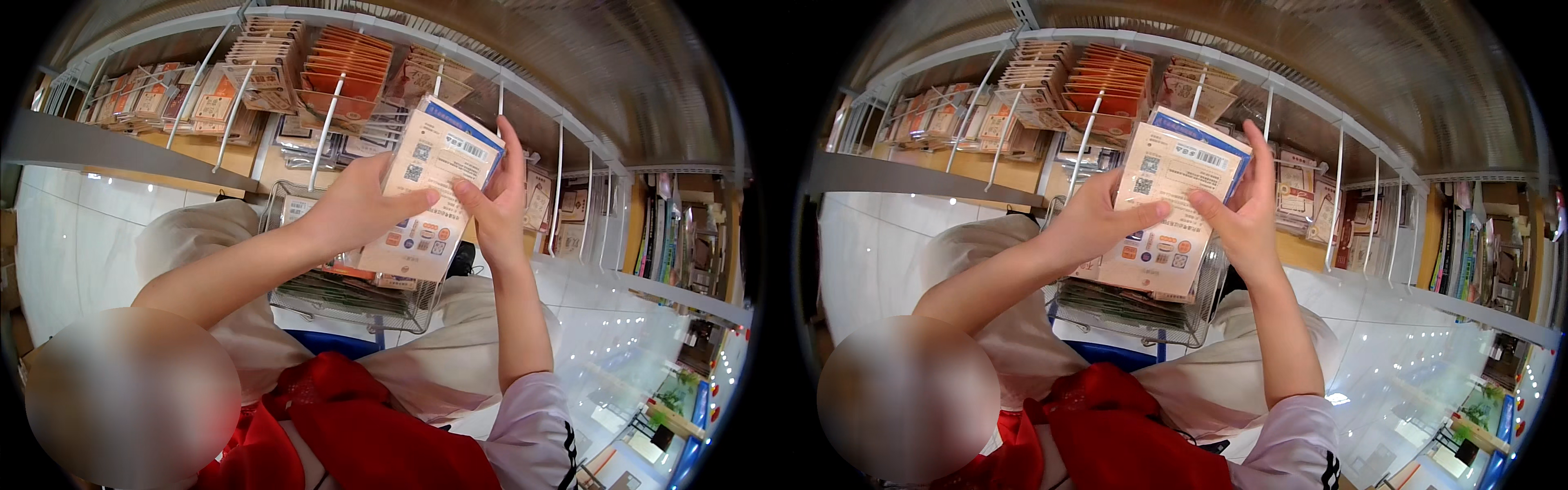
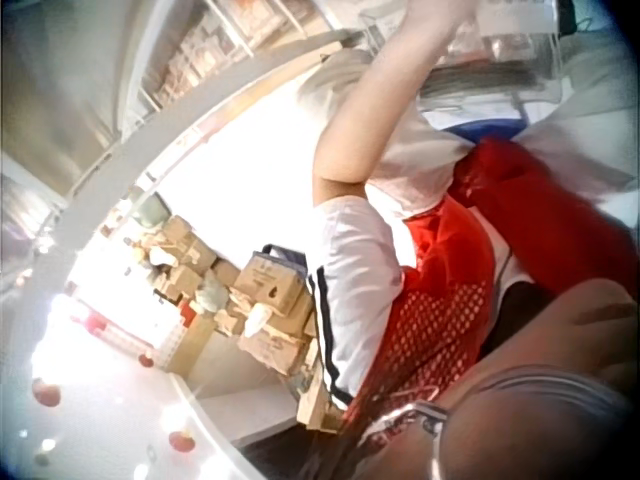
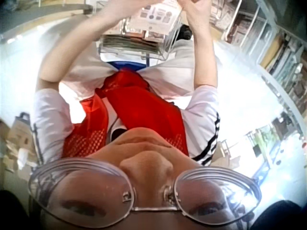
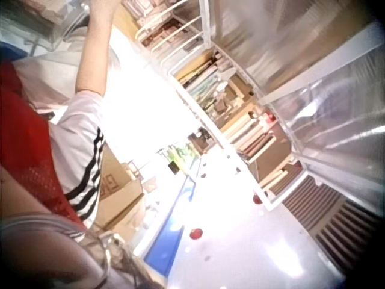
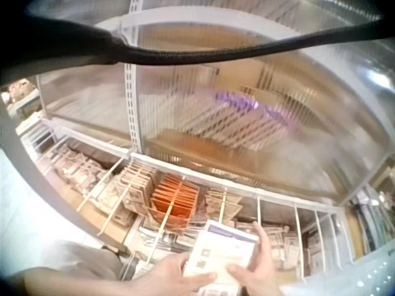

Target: The person sorts through packaged stationery items from a wire basket by hand and places them into the shelf display slots.

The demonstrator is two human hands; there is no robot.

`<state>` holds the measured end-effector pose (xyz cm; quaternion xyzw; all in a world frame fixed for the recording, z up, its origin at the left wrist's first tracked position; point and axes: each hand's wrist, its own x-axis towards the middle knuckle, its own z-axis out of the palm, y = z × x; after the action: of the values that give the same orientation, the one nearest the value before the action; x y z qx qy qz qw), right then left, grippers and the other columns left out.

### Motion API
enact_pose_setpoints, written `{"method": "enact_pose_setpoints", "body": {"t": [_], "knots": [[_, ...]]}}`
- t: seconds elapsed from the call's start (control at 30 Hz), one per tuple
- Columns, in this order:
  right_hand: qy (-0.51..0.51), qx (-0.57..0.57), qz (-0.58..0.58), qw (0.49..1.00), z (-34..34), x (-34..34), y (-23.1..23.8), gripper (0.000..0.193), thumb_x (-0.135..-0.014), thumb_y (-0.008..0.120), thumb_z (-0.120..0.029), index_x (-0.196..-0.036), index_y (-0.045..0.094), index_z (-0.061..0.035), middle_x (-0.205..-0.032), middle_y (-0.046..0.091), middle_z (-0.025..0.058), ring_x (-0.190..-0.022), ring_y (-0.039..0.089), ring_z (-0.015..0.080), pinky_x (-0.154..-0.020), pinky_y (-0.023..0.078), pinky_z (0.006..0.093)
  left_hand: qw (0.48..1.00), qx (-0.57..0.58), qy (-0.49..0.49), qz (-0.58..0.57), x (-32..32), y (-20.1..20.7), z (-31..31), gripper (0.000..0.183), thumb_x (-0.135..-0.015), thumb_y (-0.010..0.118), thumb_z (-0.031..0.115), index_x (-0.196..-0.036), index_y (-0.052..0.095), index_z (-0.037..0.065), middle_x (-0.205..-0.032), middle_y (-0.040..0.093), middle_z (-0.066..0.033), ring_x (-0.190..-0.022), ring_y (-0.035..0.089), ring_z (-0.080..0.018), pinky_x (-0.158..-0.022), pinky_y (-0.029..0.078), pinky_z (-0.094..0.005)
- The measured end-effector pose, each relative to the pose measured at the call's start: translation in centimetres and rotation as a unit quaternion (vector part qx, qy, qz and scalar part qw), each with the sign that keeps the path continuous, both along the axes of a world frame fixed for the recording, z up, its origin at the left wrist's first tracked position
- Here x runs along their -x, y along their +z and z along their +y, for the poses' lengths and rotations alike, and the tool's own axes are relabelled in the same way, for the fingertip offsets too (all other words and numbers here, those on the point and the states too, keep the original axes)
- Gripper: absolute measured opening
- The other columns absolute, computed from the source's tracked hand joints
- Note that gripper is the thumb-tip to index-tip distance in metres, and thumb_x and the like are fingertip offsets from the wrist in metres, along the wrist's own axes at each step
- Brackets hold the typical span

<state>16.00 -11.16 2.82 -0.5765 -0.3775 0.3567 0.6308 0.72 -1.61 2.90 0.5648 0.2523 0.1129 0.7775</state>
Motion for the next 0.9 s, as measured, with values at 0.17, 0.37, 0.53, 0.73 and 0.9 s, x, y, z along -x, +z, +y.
{"method": "enact_pose_setpoints", "body": {"t": [0.17, 0.37, 0.53, 0.73, 0.9], "knots": [[-0.027, -0.002, 0.026, 0.999, -0.7, -1.1, -0.3, 0.066, -0.072, 0.064, 0.006, -0.129, 0.031, 0.0007, -0.114, 0.047, 0.0150, -0.104, 0.052, 0.0205, -0.084, 0.049, 0.0321, 0.999, 0.040, -0.024, -0.001, -0.6, 1.0, -0.7, 0.036, -0.087, 0.057, 0.023, -0.113, 0.049, -0.001, -0.097, 0.060, -0.0052, -0.087, 0.058, -0.0090, -0.070, 0.049, -0.0235], [-0.105, 0.059, -0.011, 0.993, -2.3, -2.9, -1.3, 0.047, -0.076, 0.066, -0.001, -0.113, 0.038, 0.0056, -0.101, 0.055, 0.0143, -0.090, 0.059, 0.0176, -0.074, 0.051, 0.0267, 0.993, 0.055, -0.069, 0.074, -0.8, 0.3, -1.3, 0.046, -0.090, 0.048, 0.042, -0.113, 0.048, 0.002, -0.089, 0.059, -0.0017, -0.072, 0.056, -0.0049, -0.052, 0.044, -0.0185], [-0.140, 0.087, -0.019, 0.986, -4.0, -3.7, -1.4, 0.039, -0.085, 0.061, -0.017, -0.111, 0.041, 0.0045, -0.098, 0.059, 0.0106, -0.083, 0.057, 0.0106, -0.073, 0.047, 0.0224, 0.988, 0.083, -0.123, 0.045, -0.6, -0.2, -1.3, 0.052, -0.090, 0.047, 0.042, -0.119, 0.044, -0.001, -0.107, 0.056, -0.0086, -0.096, 0.054, -0.0125, -0.084, 0.045, -0.0272], [-0.160, 0.061, 0.052, 0.984, -4.8, -4.3, -1.5, 0.028, -0.091, 0.051, -0.022, -0.107, 0.050, 0.0011, -0.094, 0.061, 0.0052, -0.079, 0.057, 0.0077, -0.069, 0.046, 0.0215, 0.981, 0.097, -0.162, 0.053, -0.6, -0.5, -1.5, 0.055, -0.088, 0.053, 0.036, -0.125, 0.037, -0.001, -0.110, 0.053, -0.0116, -0.098, 0.054, -0.0142, -0.085, 0.046, -0.0293], [-0.186, 0.042, 0.140, 0.972, -4.3, -5.6, -1.9, 0.023, -0.091, 0.050, -0.022, -0.101, 0.056, -0.0023, -0.083, 0.061, 0.0007, -0.064, 0.054, 0.0034, -0.052, 0.041, 0.0178, 0.975, 0.088, -0.204, 0.001, -1.2, -2.3, -1.3, 0.051, -0.086, 0.060, 0.024, -0.124, 0.039, -0.001, -0.114, 0.054, -0.0096, -0.102, 0.053, -0.0139, -0.087, 0.045, -0.0297]]}}
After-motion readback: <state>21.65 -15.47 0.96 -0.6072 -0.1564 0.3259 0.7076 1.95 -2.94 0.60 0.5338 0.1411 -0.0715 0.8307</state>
